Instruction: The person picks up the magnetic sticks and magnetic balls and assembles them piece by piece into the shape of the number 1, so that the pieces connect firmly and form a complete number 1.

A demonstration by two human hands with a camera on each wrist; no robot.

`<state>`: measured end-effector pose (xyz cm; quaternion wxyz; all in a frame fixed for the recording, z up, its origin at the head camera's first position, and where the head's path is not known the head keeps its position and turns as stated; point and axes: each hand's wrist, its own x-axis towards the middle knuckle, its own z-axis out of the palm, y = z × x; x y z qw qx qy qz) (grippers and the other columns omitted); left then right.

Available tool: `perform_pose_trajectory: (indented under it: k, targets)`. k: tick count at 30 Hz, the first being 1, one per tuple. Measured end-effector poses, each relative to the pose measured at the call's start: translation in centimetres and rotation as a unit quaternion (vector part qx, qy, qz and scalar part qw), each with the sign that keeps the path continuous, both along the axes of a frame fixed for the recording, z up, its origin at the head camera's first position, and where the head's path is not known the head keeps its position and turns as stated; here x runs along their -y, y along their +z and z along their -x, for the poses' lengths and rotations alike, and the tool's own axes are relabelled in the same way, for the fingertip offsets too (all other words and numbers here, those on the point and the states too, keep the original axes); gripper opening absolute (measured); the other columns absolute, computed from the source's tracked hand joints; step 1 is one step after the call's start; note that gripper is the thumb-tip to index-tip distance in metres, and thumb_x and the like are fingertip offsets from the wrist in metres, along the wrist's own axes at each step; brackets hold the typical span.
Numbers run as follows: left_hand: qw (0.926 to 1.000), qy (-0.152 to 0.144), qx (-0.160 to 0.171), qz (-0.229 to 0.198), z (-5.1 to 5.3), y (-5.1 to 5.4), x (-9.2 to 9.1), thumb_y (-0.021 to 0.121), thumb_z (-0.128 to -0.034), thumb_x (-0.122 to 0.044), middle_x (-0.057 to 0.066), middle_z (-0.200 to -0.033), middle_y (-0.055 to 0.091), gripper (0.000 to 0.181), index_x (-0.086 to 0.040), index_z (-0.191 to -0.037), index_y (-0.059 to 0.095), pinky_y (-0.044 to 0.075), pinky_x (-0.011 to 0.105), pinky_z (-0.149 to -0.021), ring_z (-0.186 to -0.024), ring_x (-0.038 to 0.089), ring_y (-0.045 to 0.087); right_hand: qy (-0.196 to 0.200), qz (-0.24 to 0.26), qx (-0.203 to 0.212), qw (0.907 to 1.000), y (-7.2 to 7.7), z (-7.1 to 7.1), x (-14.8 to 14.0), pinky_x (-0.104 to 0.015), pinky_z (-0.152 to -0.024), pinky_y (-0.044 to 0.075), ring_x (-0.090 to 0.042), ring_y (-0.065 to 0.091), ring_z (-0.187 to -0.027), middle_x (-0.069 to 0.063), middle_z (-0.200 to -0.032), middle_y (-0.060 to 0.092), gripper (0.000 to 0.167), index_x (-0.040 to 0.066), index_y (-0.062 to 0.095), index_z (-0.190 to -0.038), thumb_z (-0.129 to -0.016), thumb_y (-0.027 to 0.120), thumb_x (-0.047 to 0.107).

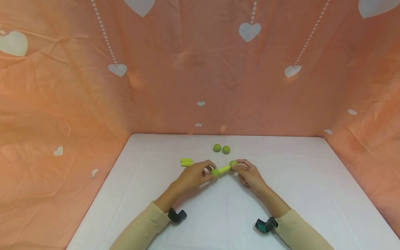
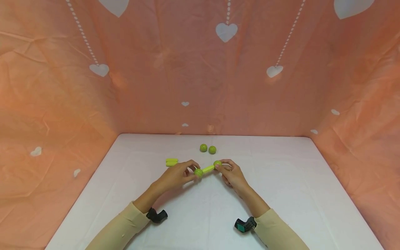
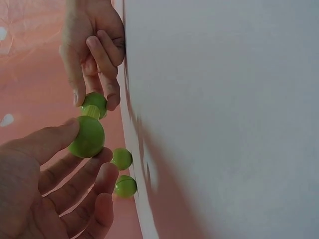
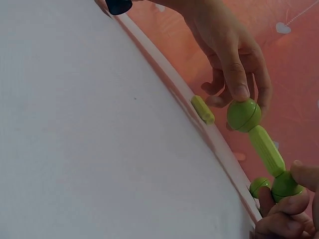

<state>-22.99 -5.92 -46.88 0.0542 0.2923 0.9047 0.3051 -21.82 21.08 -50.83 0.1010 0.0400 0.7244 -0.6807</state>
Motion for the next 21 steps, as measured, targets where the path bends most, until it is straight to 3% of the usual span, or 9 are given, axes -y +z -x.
perform_pose_trajectory:
  k: [10, 21]
  targets:
    - [0.9996, 0.013, 0.016, -0.019, 0.29, -0.04, 0.36, 0.081, -0.0988, -0.03, 0.001, -0.116, 0.079, 0.03, -0.02, -0.125, 0.069, 0.056, 0.032, -0.078, -0.092, 0.013, 0.071, -0.004, -0.071, -0.006, 0.9974, 0.11, -0.29, 0.44, -0.024, -0.044, 0.035, -0.01, 0.043, -0.049, 0.0, -0.078, 0.068, 0.049, 0.01, 0.059, -0.141, -0.104, 0.074, 0.036]
    - [0.9996, 0.02, 0.018, -0.01, 0.55, -0.33, 0.51, 0.08, -0.099, -0.031, 0.0, -0.114, 0.079, 0.029, -0.021, -0.124, 0.069, 0.055, 0.031, -0.077, -0.09, 0.011, 0.07, -0.006, -0.1, -0.022, 0.9947, 0.24, -0.54, 1.03, -0.025, -0.044, 0.04, -0.009, 0.047, -0.047, -0.004, -0.093, 0.077, 0.043, 0.007, 0.059, -0.142, -0.105, 0.072, 0.024]
